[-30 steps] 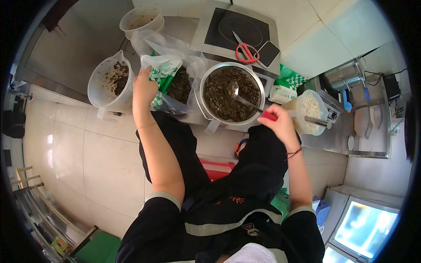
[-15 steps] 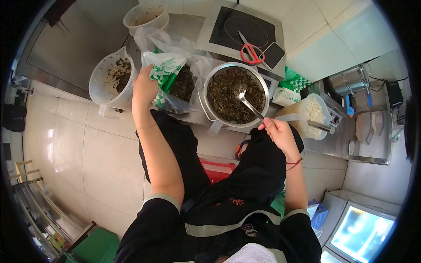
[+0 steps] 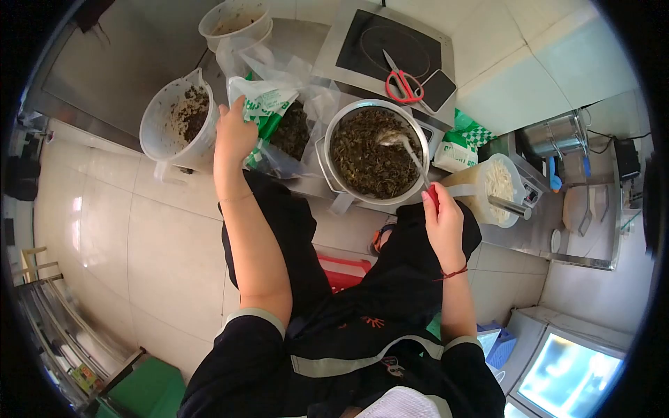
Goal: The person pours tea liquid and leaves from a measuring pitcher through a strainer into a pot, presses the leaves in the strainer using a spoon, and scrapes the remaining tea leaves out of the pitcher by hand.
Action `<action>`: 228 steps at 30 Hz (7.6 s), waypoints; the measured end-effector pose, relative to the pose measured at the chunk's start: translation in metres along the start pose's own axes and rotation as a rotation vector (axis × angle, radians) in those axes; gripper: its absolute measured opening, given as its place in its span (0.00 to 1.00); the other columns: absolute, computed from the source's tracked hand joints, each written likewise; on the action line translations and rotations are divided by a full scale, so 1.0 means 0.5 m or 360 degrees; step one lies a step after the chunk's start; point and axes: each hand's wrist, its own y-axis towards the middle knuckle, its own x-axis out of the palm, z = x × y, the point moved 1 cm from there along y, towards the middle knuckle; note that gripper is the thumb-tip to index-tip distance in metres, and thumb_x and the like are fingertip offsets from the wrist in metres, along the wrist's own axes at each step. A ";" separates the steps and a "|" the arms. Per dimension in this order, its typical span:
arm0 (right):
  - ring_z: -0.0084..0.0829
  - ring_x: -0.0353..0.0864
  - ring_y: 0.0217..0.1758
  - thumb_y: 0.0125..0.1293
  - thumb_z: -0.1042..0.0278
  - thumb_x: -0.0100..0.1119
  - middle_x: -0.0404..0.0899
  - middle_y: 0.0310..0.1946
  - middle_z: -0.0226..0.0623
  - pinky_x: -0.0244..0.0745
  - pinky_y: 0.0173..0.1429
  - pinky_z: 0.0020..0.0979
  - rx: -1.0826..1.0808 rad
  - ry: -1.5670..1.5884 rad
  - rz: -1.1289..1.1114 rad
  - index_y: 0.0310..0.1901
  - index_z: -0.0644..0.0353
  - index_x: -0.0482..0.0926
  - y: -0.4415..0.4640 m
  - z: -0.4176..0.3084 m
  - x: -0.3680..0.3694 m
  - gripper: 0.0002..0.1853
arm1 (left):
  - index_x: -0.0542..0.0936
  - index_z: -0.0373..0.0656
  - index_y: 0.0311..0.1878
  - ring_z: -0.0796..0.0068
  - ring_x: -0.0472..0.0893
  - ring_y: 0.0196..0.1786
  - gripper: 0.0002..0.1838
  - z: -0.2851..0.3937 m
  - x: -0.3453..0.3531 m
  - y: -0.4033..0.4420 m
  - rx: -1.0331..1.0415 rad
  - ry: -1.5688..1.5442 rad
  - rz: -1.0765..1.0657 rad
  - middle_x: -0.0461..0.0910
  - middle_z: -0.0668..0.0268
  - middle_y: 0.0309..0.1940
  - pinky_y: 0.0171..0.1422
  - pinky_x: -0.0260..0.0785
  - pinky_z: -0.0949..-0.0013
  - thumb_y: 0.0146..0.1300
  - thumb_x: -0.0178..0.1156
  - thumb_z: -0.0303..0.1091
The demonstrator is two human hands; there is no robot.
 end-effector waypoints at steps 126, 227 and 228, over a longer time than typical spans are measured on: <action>0.29 0.79 0.34 0.58 0.80 0.51 0.75 0.34 0.32 0.79 0.39 0.31 0.0864 0.2329 0.0282 0.31 0.54 0.66 0.001 -0.042 0.043 0.08 | 0.49 0.38 0.68 0.51 0.64 0.63 0.40 -0.009 -0.051 -0.032 0.0016 0.0061 -0.0073 0.63 0.43 0.60 0.64 0.56 0.62 0.54 0.57 0.32; 0.25 0.79 0.29 0.51 0.81 0.54 0.72 0.47 0.34 0.74 0.33 0.26 -0.1052 0.0348 -0.0134 0.27 0.63 0.70 0.353 -0.180 0.161 0.04 | 0.48 0.39 0.69 0.68 0.77 0.23 0.44 0.012 -0.050 0.002 -0.0156 -0.0772 0.0108 0.74 0.47 0.47 0.33 0.69 0.69 0.42 0.41 0.11; 0.24 0.78 0.27 0.54 0.82 0.54 0.72 0.46 0.33 0.74 0.32 0.26 -0.0900 0.0583 -0.0165 0.27 0.63 0.69 0.355 -0.175 0.160 0.04 | 0.48 0.39 0.69 0.68 0.77 0.23 0.44 0.011 -0.048 0.001 -0.0152 -0.0770 0.0106 0.74 0.47 0.47 0.33 0.69 0.69 0.42 0.41 0.11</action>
